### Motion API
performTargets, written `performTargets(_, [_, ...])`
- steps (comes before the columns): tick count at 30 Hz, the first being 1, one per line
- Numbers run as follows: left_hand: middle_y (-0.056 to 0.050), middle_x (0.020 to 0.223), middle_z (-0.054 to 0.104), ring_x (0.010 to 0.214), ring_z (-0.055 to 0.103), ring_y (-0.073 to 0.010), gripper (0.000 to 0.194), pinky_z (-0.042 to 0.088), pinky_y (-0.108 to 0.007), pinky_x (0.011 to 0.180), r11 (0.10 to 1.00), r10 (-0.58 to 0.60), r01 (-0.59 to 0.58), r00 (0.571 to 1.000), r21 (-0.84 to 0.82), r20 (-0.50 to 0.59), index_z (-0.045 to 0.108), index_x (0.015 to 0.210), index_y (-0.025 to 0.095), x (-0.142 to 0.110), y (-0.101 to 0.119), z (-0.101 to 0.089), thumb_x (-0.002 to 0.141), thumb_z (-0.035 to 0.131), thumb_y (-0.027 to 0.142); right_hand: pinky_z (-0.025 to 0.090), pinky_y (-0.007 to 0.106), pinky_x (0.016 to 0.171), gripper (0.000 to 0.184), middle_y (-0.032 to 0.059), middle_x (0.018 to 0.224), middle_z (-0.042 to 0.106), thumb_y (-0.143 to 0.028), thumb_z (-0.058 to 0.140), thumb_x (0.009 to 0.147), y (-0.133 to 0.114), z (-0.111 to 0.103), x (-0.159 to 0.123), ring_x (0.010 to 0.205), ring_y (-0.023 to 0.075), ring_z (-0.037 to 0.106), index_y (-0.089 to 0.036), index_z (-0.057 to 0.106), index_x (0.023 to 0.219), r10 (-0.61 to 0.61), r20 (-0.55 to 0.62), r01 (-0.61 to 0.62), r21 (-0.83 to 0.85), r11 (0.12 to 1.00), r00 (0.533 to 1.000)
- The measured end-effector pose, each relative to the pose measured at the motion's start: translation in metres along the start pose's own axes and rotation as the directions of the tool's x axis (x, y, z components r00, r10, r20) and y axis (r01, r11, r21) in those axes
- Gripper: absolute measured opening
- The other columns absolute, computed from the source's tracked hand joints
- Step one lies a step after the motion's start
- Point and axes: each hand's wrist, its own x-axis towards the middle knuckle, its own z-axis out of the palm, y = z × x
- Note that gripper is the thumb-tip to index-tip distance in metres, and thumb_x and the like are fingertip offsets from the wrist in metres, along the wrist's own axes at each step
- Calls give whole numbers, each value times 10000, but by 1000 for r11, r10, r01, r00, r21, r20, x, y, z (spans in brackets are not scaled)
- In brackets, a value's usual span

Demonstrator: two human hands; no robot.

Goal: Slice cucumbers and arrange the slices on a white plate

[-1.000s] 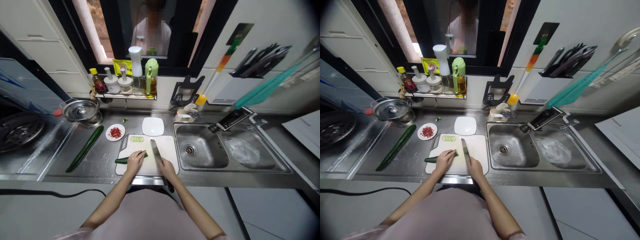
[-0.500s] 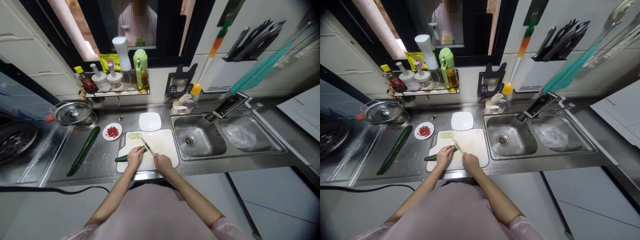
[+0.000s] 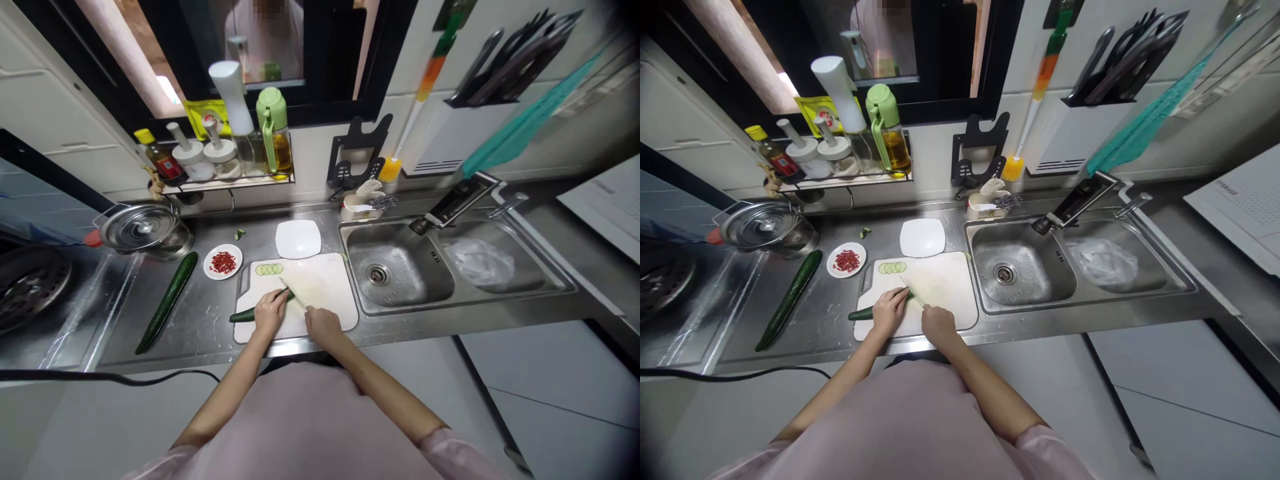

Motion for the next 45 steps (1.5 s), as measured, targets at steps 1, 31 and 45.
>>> performTargets(1, [-45, 1068, 704, 942, 627, -186, 267, 497, -310, 822, 1000, 12, -11, 1000, 7, -13, 717, 1072, 273, 0, 0, 0, 915, 500, 263, 453, 313, 750, 327, 135, 911, 705, -250, 306, 971, 0, 1, 0, 909, 241, 674, -147, 604, 1054, 1, -1, -1, -2, 1000, 1000])
performTargets(31, [-59, 1067, 702, 920, 625, -192, 243, 495, -320, 814, 997, 75, -75, 997, 4, -36, 720, 1015, 247, -1, -6, 6, 907, 502, 253, 494, 321, 754, 292, 164, 919, 711, -74, 367, 877, -15, 2, 8, 947, 250, 684, -123, 598, 1049, 7, 46, -8, 8, 1000, 999])
performTargets(45, [-65, 1067, 701, 937, 625, -191, 261, 502, -327, 832, 995, 98, -98, 995, 9, -19, 717, 1032, 240, -1, -7, 5, 915, 483, 249, 486, 295, 772, 276, 154, 950, 710, -92, 397, 882, -15, 2, 16, 952, 228, 680, -131, 618, 1043, 7, 51, -8, 20, 1000, 999])
